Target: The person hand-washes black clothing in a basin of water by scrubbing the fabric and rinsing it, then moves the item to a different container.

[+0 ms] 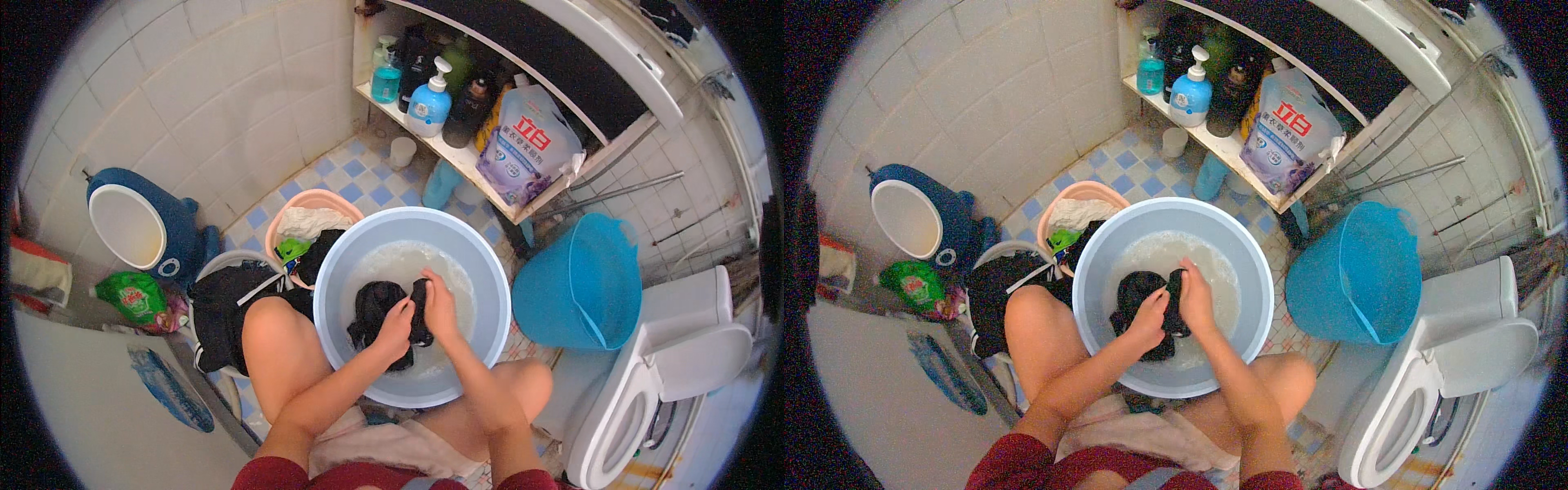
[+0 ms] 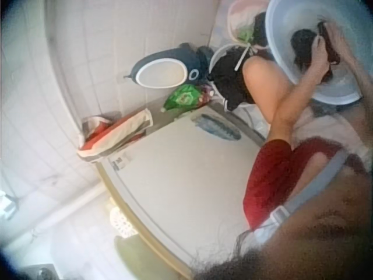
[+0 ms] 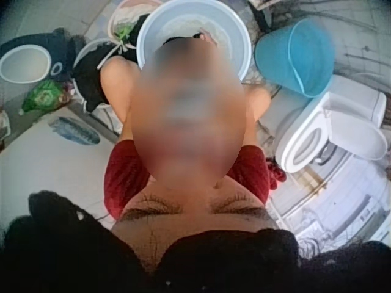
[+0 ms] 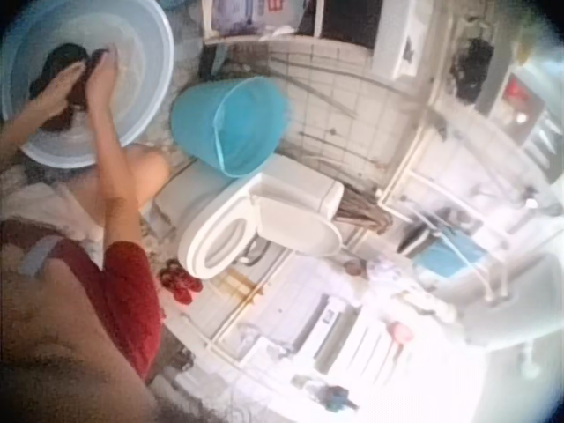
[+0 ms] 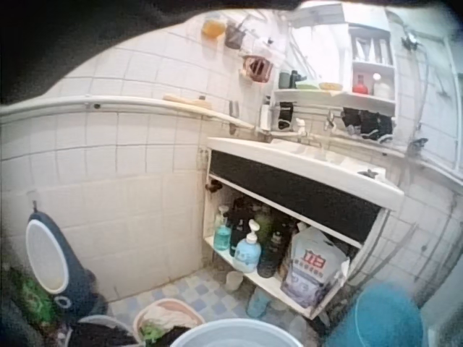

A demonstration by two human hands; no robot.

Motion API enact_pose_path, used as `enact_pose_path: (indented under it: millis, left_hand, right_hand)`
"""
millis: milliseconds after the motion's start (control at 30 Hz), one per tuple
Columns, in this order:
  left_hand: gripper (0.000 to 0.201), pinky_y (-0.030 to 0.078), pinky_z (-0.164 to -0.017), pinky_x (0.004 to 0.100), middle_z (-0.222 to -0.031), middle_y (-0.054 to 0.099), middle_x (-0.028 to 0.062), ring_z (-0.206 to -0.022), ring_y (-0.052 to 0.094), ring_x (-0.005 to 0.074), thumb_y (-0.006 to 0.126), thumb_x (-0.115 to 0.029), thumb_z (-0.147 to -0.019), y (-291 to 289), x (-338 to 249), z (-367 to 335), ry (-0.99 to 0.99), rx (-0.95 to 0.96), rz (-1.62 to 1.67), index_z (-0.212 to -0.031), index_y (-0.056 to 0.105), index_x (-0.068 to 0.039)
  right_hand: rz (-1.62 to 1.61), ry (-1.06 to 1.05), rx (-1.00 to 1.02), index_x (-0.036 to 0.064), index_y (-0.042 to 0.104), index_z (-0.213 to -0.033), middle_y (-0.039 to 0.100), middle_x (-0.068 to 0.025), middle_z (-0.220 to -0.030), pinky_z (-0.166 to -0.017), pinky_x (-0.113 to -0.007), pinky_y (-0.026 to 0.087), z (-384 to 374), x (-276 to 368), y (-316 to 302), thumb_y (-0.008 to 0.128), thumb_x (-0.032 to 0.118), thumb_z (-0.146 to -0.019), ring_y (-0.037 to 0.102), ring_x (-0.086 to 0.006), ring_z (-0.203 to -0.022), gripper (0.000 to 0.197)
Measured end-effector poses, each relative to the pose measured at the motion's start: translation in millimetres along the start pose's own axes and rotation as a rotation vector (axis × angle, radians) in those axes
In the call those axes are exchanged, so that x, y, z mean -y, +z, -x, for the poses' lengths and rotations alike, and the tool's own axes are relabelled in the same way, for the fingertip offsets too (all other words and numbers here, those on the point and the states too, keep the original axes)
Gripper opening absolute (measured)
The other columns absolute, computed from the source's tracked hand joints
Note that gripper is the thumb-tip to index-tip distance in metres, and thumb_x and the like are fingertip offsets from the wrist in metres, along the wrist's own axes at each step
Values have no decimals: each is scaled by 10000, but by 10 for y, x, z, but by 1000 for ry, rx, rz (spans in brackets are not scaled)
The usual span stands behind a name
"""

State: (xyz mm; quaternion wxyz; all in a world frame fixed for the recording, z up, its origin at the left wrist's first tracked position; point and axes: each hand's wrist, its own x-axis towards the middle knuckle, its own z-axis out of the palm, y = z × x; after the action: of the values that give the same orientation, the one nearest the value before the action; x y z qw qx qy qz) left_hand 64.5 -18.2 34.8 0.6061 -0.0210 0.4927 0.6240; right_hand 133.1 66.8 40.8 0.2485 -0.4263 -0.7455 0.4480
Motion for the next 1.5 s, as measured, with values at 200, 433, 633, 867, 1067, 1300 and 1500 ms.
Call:
enact_pose_path:
  millis: [200,433,633,867,1067,1300,1500]
  left_hand:
    - [273,433,-829,335,-1096,565,60,-984,529,183,354,-190,-944,-209,-254,-223,67,-70,188,-1133,505,-63]
    - [327,355,-937,354,-1198,494,112,-1143,440,222,427,-186,-906,-68,-175,-16,-56,-27,-46,-1193,475,-38]
    - [287,419,-849,363,-1098,560,74,-982,534,207,408,-221,-929,-159,-11,-169,18,30,-3,-1149,505,-63]
    - [282,404,-902,348,-1093,574,91,-1016,529,188,409,-249,-926,-211,-242,-178,18,38,229,-1145,504,-99]
    - [321,402,-846,304,-1068,554,75,-974,513,166,434,-268,-930,-44,-94,0,0,119,-189,-1144,505,-39]
    - [369,364,-934,360,-1165,527,110,-1051,497,206,405,-298,-933,-291,-29,-269,-91,164,92,-1178,473,-31]
    - [623,415,-859,317,-1039,573,153,-955,547,223,688,-354,-740,-76,-103,-47,418,310,-700,-1177,483,39]
  right_hand:
    - [92,-345,53,-4,421,-1256,472,-216,-1261,-984,-380,360,507,194,339,401,44,-886,463,-340,-1168,374]
    - [130,-336,-11,-14,481,-1196,497,-242,-1206,-1007,-426,309,234,-8,160,401,34,-873,388,-411,-1204,336]
    - [140,-274,27,3,455,-1234,431,-213,-1299,-1025,-419,288,272,-13,203,366,34,-895,340,-392,-1253,351]
    - [137,-320,128,-1,453,-1237,361,-213,-1360,-1069,-414,205,561,262,279,334,85,-922,283,-371,-1294,348]
    - [19,-22,-60,-14,471,-1202,480,-221,-1235,-991,-395,332,63,-89,-48,339,70,-915,446,-356,-1164,327]
    - [111,-344,9,-5,467,-1209,470,-217,-1262,-1003,-391,328,499,36,363,368,45,-891,440,-362,-1181,337]
    - [-164,-29,-180,32,550,-990,608,-119,-845,-752,-336,454,-118,-75,-269,383,32,-895,590,-247,-802,192]
